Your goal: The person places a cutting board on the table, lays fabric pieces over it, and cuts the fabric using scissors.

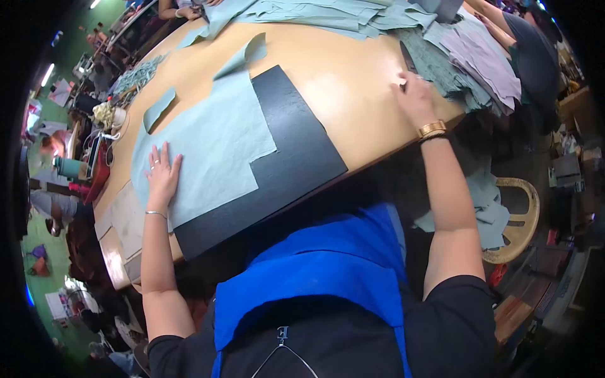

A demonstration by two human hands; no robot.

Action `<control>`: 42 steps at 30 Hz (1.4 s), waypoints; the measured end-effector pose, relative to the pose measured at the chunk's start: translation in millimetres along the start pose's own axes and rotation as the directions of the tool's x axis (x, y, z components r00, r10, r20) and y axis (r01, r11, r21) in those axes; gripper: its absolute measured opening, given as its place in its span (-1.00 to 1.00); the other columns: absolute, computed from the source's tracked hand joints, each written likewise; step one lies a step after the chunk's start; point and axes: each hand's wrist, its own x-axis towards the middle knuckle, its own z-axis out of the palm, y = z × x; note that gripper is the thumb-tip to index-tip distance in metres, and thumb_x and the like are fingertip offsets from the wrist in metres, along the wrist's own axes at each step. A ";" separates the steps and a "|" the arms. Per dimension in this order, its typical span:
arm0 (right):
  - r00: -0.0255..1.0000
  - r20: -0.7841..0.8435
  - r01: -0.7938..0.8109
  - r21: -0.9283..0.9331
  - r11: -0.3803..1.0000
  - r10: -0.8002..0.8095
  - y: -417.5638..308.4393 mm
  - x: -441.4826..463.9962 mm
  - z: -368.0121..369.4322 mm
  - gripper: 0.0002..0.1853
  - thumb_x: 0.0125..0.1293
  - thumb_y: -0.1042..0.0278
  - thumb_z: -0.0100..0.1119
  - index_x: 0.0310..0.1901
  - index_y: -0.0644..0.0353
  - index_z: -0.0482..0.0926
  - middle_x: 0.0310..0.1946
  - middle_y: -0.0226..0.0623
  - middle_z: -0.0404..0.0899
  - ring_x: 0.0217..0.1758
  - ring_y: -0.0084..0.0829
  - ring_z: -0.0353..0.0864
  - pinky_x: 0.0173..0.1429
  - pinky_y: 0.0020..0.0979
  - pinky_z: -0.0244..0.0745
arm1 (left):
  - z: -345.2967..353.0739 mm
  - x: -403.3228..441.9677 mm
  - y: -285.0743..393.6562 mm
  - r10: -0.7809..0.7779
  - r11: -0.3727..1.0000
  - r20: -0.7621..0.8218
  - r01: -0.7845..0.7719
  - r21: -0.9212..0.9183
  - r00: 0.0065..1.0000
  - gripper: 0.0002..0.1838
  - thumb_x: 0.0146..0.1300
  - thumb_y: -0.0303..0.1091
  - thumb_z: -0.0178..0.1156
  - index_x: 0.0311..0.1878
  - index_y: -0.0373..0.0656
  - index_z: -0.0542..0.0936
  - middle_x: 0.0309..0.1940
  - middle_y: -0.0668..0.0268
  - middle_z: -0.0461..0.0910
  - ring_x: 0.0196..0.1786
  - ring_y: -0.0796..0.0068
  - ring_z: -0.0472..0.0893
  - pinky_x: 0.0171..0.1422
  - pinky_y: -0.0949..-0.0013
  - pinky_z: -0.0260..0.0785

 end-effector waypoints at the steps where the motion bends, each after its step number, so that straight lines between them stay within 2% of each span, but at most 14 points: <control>1: 1.000 0.016 -0.020 -0.060 0.998 0.021 20.6 2.1 3.2 -0.66 0.19 0.17 0.24 -0.10 0.22 0.55 -0.20 -0.07 0.61 -0.07 -0.10 0.58 0.05 -0.16 0.46 | -1.6 -4.8 8.5 0.017 1.000 -0.018 -0.016 0.015 1.000 -0.26 0.32 0.27 -0.10 0.48 0.17 0.08 0.52 0.13 -0.11 0.54 0.05 -0.12 0.43 -0.36 -0.26; 5: 0.984 0.131 -0.104 -0.119 0.987 0.119 31.3 14.0 -0.5 -0.68 0.20 0.19 0.21 -0.11 0.22 0.53 -0.17 -0.05 0.60 -0.06 -0.09 0.58 0.06 -0.15 0.45 | -3.4 -24.5 58.4 0.388 0.918 -0.091 -0.393 -0.045 0.917 -0.11 0.14 0.38 0.05 0.46 0.15 0.14 0.50 0.09 -0.07 0.53 0.00 -0.08 0.43 -0.36 -0.25; 10: 0.908 0.237 -0.306 -0.190 0.933 0.347 26.8 8.8 -27.7 -0.56 0.01 0.05 0.29 -0.17 0.21 0.57 -0.24 -0.04 0.64 -0.07 -0.11 0.61 0.07 -0.21 0.48 | 3.9 -31.7 105.7 0.378 0.918 -0.021 -0.378 -0.120 0.926 -0.03 0.01 0.44 0.12 0.44 0.14 0.21 0.49 0.06 -0.01 0.53 -0.01 -0.08 0.43 -0.36 -0.25; 13: 0.876 0.329 -0.261 -0.290 0.921 0.352 21.8 10.5 -40.7 -0.60 -0.01 0.04 0.31 -0.27 0.22 0.63 -0.28 -0.08 0.66 -0.19 -0.15 0.65 -0.01 -0.24 0.52 | 10.8 -26.6 124.2 0.330 0.934 -0.035 -0.332 -0.130 0.943 -0.03 0.00 0.45 0.13 0.44 0.14 0.21 0.48 0.03 -0.01 0.53 -0.03 -0.08 0.42 -0.37 -0.24; 17: 0.654 0.602 -0.471 -0.149 0.869 0.458 34.1 18.1 -47.0 -0.65 0.06 0.09 0.31 -0.32 0.25 0.64 -0.40 -0.23 0.65 -0.40 -0.45 0.65 -0.23 -0.45 0.54 | 10.8 -21.2 141.6 0.395 0.898 -0.116 -0.410 -0.159 0.911 -0.02 -0.02 0.45 0.15 0.43 0.13 0.22 0.48 0.03 0.00 0.53 -0.03 -0.08 0.43 -0.37 -0.25; 18: 0.606 0.688 -0.684 0.193 0.704 0.400 28.7 10.2 -55.6 -0.69 0.14 0.14 0.29 -0.28 0.26 0.62 -0.41 -0.27 0.64 -0.40 -0.48 0.64 -0.25 -0.45 0.55 | 10.6 -23.1 143.4 0.430 0.878 -0.144 -0.450 -0.166 0.891 -0.01 -0.03 0.45 0.16 0.43 0.13 0.23 0.48 0.03 0.01 0.53 -0.03 -0.07 0.43 -0.37 -0.25; 19: 0.585 0.753 -0.796 0.464 0.387 0.301 15.8 -7.1 -64.5 -0.72 0.21 0.19 0.27 -0.24 0.26 0.60 -0.43 -0.31 0.62 -0.40 -0.52 0.63 -0.26 -0.45 0.56 | 4.7 -27.2 144.9 0.487 0.847 -0.120 -0.501 -0.176 0.865 -0.02 -0.03 0.45 0.16 0.42 0.12 0.24 0.47 0.04 0.02 0.52 -0.03 -0.07 0.43 -0.37 -0.25; 21: 0.602 0.757 -0.797 0.587 0.142 0.254 -18.7 -38.2 -73.5 -0.77 0.32 0.26 0.19 -0.17 0.27 0.54 -0.46 -0.36 0.59 -0.42 -0.51 0.62 -0.24 -0.37 0.61 | -7.9 -39.5 145.8 0.586 0.784 -0.063 -0.585 -0.206 0.808 -0.02 -0.04 0.46 0.17 0.41 0.12 0.27 0.47 0.07 0.03 0.52 -0.02 -0.06 0.43 -0.36 -0.26; 25: 0.637 0.769 -0.770 0.638 0.004 0.056 -71.5 -106.6 -90.3 -0.79 0.33 0.25 0.17 -0.26 0.25 0.51 -0.53 -0.36 0.53 -0.52 -0.52 0.55 -0.22 -0.28 0.63 | 8.4 -48.1 146.6 0.553 0.809 -0.038 -0.547 -0.215 0.832 -0.09 0.02 0.45 0.12 0.39 0.14 0.31 0.47 0.10 0.04 0.52 0.01 -0.04 0.44 -0.35 -0.24; 27: 0.577 0.816 -0.811 0.566 -0.149 -0.040 -89.4 -134.7 -91.3 -0.78 0.34 0.22 0.17 -0.31 0.23 0.50 -0.55 -0.35 0.52 -0.57 -0.52 0.52 -0.25 -0.26 0.62 | 9.8 -45.4 145.8 0.552 0.805 -0.031 -0.542 -0.241 0.833 -0.09 0.02 0.45 0.11 0.39 0.13 0.31 0.48 0.10 0.03 0.52 0.01 -0.03 0.44 -0.35 -0.23; 28: 0.532 0.846 -0.847 0.532 -0.004 -0.040 -106.3 -141.4 -98.0 -0.73 0.32 0.16 0.19 -0.33 0.22 0.50 -0.57 -0.34 0.52 -0.58 -0.52 0.51 -0.29 -0.30 0.61 | 9.9 -42.9 145.4 0.550 0.804 -0.031 -0.539 -0.252 0.834 -0.09 0.03 0.45 0.10 0.39 0.12 0.30 0.48 0.09 0.03 0.52 0.01 -0.02 0.44 -0.35 -0.23; 31: 0.467 0.878 -0.873 0.477 0.105 -0.107 -117.3 -176.2 -88.6 -0.66 0.28 0.07 0.25 -0.33 0.22 0.49 -0.55 -0.33 0.55 -0.55 -0.55 0.53 -0.38 -0.47 0.53 | 1.3 -37.2 149.4 0.565 0.795 -0.103 -0.574 -0.197 0.819 -0.19 0.13 0.40 0.05 0.39 0.17 0.31 0.48 0.12 0.04 0.52 0.02 -0.01 0.44 -0.34 -0.22; 35: 0.455 0.873 -0.889 0.458 -0.027 -0.172 -139.0 -185.8 -95.5 -0.57 0.29 -0.05 0.21 -0.28 0.25 0.53 -0.48 -0.33 0.56 -0.44 -0.52 0.55 -0.26 -0.47 0.48 | 6.1 -34.9 151.1 0.545 0.816 0.018 -0.526 -0.238 0.838 -0.48 0.37 0.09 -0.07 0.38 0.29 0.32 0.50 0.25 0.02 0.54 0.09 -0.07 0.47 -0.30 -0.27; 42: 0.426 0.861 -0.880 0.466 0.094 -0.277 -139.9 -184.3 -89.9 -0.48 0.28 -0.17 0.15 -0.25 0.28 0.58 -0.46 -0.36 0.55 -0.39 -0.55 0.55 -0.26 -0.52 0.46 | -2.6 -71.0 151.5 0.549 0.812 0.077 -0.508 -0.288 0.833 -0.57 0.47 -0.12 -0.20 0.36 0.31 0.34 0.50 0.24 0.00 0.54 0.08 -0.08 0.46 -0.33 -0.29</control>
